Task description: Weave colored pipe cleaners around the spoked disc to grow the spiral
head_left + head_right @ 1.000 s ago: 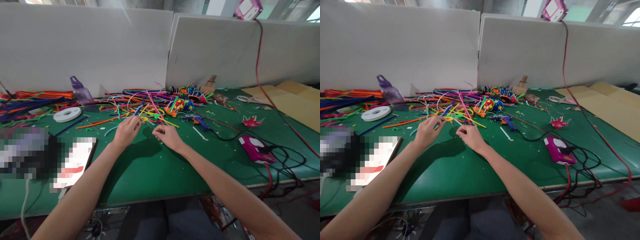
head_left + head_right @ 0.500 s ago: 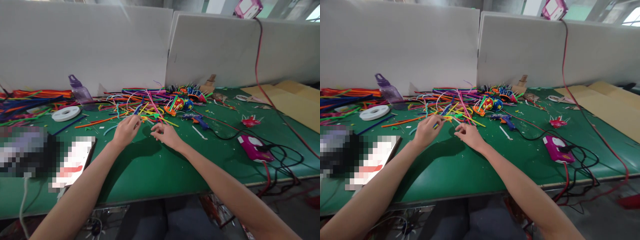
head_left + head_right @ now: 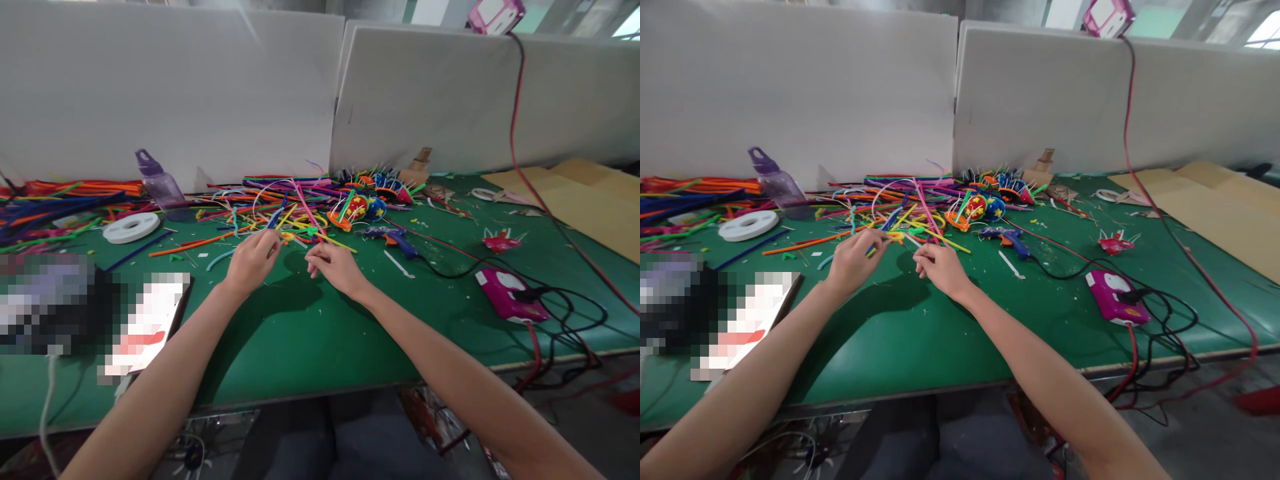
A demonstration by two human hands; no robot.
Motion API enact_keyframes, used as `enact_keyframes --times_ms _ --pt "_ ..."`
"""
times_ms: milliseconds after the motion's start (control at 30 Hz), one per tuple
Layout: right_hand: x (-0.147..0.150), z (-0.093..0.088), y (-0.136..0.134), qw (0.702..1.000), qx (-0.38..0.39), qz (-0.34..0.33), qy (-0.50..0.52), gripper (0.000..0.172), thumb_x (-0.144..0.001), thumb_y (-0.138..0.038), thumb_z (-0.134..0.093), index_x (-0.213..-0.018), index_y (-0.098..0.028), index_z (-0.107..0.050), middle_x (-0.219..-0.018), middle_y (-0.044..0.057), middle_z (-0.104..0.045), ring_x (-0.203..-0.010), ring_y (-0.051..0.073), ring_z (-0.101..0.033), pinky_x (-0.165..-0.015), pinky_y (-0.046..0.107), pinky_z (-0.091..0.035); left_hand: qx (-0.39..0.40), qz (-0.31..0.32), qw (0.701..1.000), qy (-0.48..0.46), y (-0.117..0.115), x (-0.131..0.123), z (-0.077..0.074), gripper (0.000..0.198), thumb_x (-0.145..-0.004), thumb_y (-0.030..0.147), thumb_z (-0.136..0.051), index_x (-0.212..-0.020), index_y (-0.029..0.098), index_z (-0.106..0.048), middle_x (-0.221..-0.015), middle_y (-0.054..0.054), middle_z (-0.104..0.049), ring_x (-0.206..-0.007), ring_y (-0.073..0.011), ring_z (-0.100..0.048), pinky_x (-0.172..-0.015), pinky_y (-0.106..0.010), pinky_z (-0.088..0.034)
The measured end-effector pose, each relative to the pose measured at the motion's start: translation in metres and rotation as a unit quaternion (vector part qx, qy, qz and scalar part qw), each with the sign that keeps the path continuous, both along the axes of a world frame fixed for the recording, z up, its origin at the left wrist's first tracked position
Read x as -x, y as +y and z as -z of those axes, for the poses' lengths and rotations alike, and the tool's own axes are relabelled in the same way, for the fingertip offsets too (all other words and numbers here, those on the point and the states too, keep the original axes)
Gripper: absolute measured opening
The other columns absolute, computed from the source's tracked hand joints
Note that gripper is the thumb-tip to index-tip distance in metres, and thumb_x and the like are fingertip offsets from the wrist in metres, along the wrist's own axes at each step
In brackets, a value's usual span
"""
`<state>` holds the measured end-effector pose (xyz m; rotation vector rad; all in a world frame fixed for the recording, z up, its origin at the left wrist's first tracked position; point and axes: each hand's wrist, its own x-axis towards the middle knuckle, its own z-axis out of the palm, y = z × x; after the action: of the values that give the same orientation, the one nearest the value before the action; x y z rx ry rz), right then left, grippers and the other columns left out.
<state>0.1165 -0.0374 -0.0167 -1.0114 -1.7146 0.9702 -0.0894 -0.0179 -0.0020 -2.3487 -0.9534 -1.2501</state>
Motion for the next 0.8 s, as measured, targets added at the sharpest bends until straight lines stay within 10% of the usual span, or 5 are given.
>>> enact_keyframes --times_ms 800 --pt "-0.009 -0.016 -0.001 0.98 0.102 -0.072 0.153 0.02 -0.082 -0.036 -0.061 -0.089 -0.017 -0.062 -0.072 0.001 -0.068 -0.058 0.011 -0.064 -0.048 0.023 -0.035 0.003 -0.017 1.0 -0.01 0.002 0.001 -0.002 0.017 -0.087 0.013 -0.056 -0.074 0.022 -0.048 -0.079 -0.001 -0.069 -0.072 -0.0132 -0.065 -0.064 -0.024 -0.047"
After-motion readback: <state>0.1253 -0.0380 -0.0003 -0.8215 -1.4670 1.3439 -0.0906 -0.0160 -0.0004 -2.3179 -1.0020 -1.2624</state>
